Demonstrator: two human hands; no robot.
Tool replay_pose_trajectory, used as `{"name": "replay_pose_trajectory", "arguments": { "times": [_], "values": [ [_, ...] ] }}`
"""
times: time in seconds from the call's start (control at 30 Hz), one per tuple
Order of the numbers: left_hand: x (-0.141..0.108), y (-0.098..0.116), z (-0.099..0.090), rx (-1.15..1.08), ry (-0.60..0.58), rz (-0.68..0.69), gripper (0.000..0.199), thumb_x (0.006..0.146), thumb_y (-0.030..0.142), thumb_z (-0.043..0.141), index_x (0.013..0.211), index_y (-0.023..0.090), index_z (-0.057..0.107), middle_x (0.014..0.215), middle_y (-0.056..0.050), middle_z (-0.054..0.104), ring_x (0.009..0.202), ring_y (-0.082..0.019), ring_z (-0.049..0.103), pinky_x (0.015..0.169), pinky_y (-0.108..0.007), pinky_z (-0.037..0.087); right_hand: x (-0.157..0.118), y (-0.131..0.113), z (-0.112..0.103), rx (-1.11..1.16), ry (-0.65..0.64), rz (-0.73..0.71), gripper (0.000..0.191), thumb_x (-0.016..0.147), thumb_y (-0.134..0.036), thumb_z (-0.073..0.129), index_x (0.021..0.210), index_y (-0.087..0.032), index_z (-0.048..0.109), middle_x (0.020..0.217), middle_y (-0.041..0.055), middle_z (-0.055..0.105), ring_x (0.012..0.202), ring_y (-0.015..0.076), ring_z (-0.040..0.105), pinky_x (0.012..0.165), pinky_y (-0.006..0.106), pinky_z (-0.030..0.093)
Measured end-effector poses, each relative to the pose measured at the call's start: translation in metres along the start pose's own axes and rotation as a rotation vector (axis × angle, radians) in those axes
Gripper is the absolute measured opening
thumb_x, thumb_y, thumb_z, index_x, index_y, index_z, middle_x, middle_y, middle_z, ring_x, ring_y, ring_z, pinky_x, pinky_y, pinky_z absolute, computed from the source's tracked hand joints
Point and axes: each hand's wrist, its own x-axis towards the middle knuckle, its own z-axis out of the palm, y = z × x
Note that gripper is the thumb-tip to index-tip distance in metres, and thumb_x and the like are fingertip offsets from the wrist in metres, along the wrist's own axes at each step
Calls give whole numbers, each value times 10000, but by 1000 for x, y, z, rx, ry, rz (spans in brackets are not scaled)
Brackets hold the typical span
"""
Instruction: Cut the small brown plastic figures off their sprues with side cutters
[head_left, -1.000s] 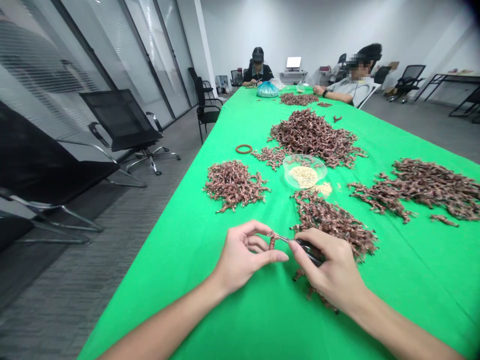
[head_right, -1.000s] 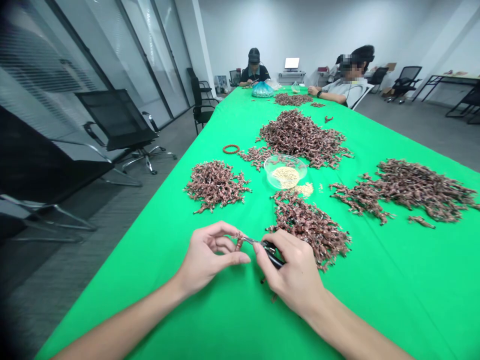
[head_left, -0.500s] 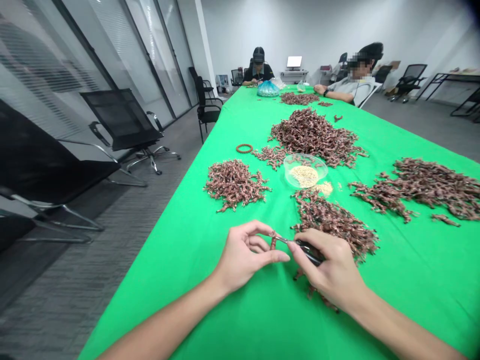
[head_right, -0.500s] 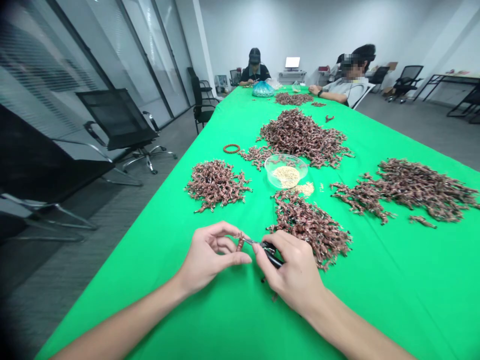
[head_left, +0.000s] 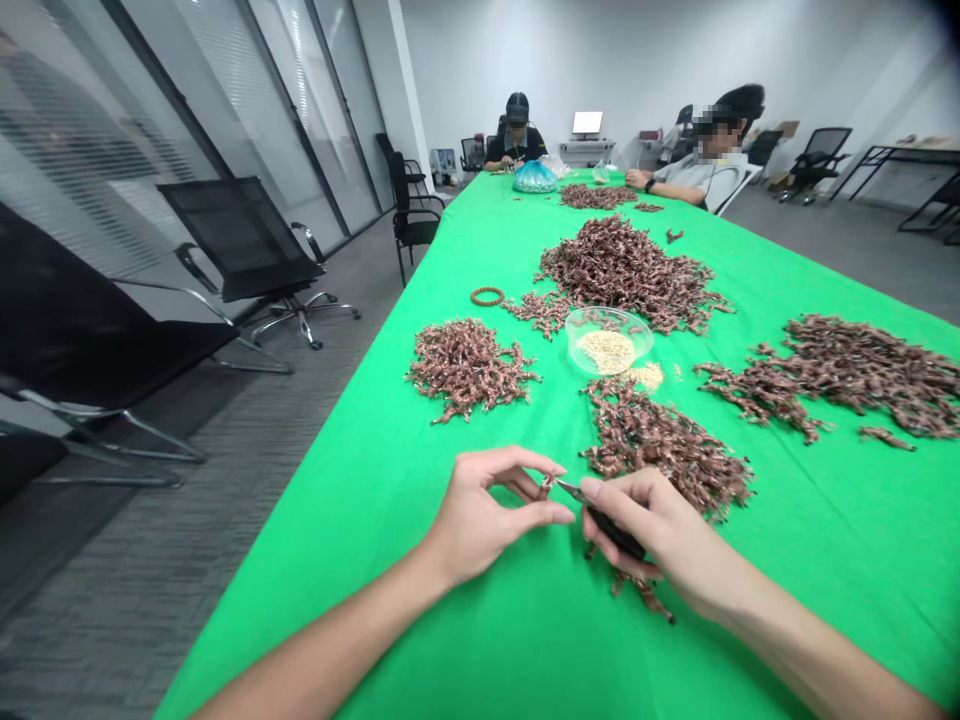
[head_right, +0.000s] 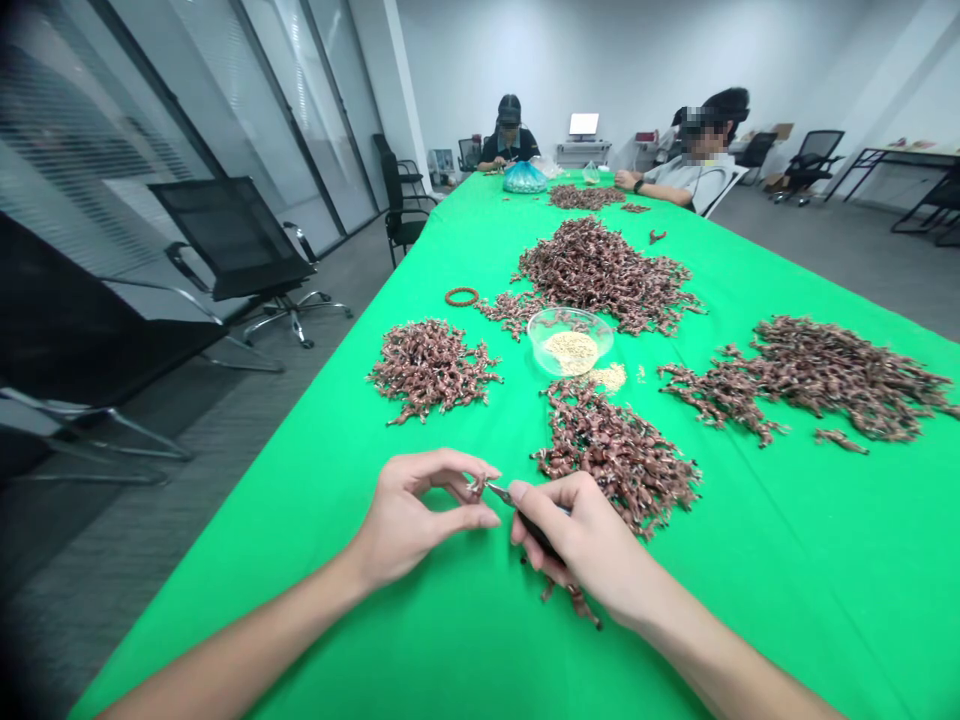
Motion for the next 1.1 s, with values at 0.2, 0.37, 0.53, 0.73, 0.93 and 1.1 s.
{"name": "replay_pose_trajectory", "arguments": {
  "times": [0.2,0.37,0.53,0.73,0.93,1.1],
  "values": [
    [4,-8,-2,-162,-4,-196,457,595,245,905,991,113,720,714,-44,729,609,-134,641,600,-233,519,2,7,-2,-469,340,-379,390,940,-463,504,726,-166,640,606,3,582,521,115,507,501,258,373],
    [7,-8,-1,-266,17,-262,468,563,247,920,962,95,726,666,-25,713,528,-76,576,541,-184,472,8,16,-10,-933,634,-887,196,862,-254,642,1001,-116,655,859,93,657,759,188,599,683,324,484],
    [5,-6,-1,-301,0,-310,472,538,234,930,930,84,715,575,-16,704,481,-81,589,501,-171,452,7,16,-11,-1141,672,-1029,264,818,-233,704,1036,-102,633,897,118,668,788,217,599,682,347,504],
    [4,-7,-1,-310,-13,-312,461,547,245,927,919,80,711,555,-29,714,485,-109,631,498,-178,468,3,15,-7,-1309,712,-1107,336,785,-259,752,1046,-87,627,862,118,684,759,227,599,664,360,504],
    [5,-7,0,-323,-14,-310,458,528,219,932,896,87,693,524,-23,707,454,-103,619,463,-164,441,4,16,-8,-1319,717,-1105,323,776,-245,762,1025,-86,632,847,111,687,742,219,604,669,356,507],
    [4,-8,0,-340,-30,-316,451,519,187,932,885,94,688,522,-20,709,452,-105,626,468,-165,451,4,15,-6,-1330,719,-1125,313,786,-250,759,1022,-85,636,860,113,694,774,230,622,687,358,507]
  ]
}}
